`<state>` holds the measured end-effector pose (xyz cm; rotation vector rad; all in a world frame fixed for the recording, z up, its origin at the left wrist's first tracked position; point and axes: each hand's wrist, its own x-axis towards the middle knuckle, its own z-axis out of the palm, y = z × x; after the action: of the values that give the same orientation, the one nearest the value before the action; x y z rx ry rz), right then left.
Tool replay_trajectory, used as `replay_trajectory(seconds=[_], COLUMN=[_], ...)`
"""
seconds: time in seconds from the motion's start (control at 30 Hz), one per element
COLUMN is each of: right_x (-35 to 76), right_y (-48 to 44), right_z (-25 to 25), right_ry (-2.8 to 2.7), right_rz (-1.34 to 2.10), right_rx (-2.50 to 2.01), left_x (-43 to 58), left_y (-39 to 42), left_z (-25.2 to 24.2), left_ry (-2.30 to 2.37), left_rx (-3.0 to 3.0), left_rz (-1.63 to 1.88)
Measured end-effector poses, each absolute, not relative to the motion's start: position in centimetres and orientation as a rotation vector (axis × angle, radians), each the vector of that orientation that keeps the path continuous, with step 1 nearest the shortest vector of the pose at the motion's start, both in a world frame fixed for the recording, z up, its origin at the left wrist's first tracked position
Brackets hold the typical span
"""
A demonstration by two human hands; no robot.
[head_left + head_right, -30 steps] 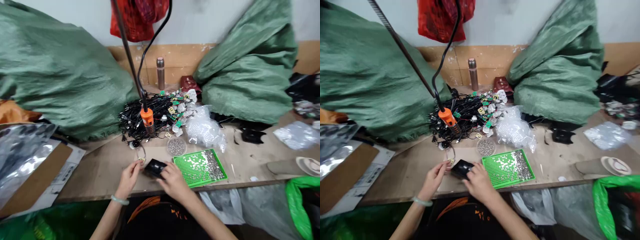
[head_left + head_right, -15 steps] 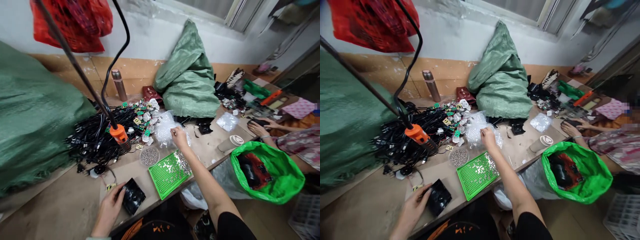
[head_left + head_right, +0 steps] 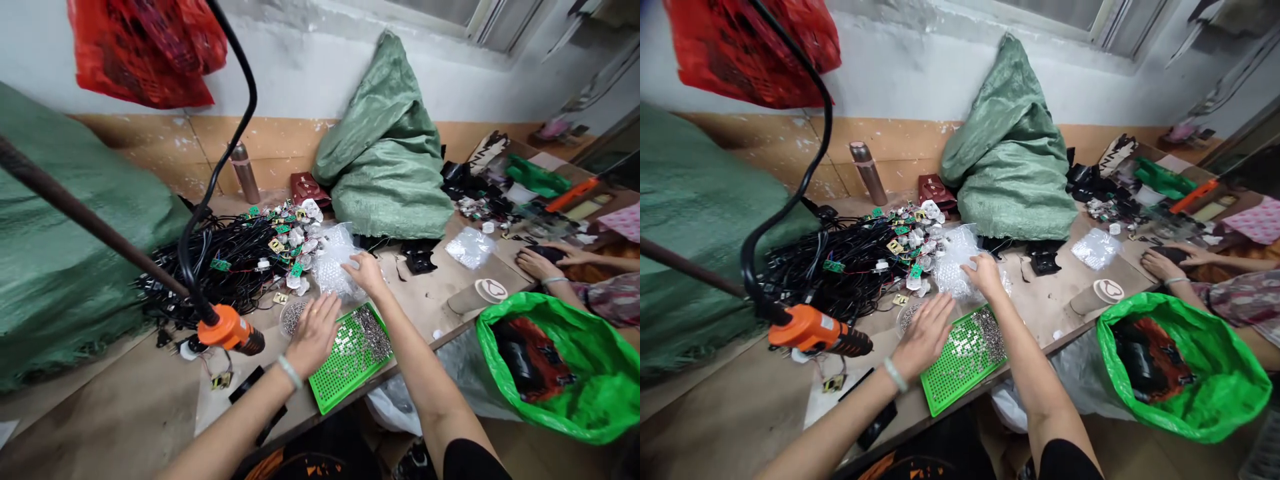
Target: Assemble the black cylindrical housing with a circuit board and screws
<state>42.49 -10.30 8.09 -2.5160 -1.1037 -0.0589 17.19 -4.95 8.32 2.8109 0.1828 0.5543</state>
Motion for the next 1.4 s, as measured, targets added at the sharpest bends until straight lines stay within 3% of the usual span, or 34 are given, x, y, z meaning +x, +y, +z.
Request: replay_trajectory(seconds=[0.23, 0.53, 1.1, 1.4], right_x=[42.1, 43.3, 43.9, 45.3], right_y=[-10.1, -10.0, -10.1, -9.8], right_z=[8.5, 8.6, 8.8, 9.7], right_ry=[-1.060, -0.964, -1.289, -1.175], right_rz=[-0.077, -0.048, -0.063, 0.033], right_rx=[-2.522, -2.576, -2.476, -2.526], left_x=[24.9, 24.0, 23.9, 25.0], left_y=[-3.2, -3.3, -3.2, -3.2], left_z=[7.3, 5.9, 6.0, 8.0], left_ry=[0.304, 0.308, 0.290, 0.337], left_rx=[2.918, 2.933, 2.880, 2.829], left_rz=[0.193, 0.189, 0.219, 0.322])
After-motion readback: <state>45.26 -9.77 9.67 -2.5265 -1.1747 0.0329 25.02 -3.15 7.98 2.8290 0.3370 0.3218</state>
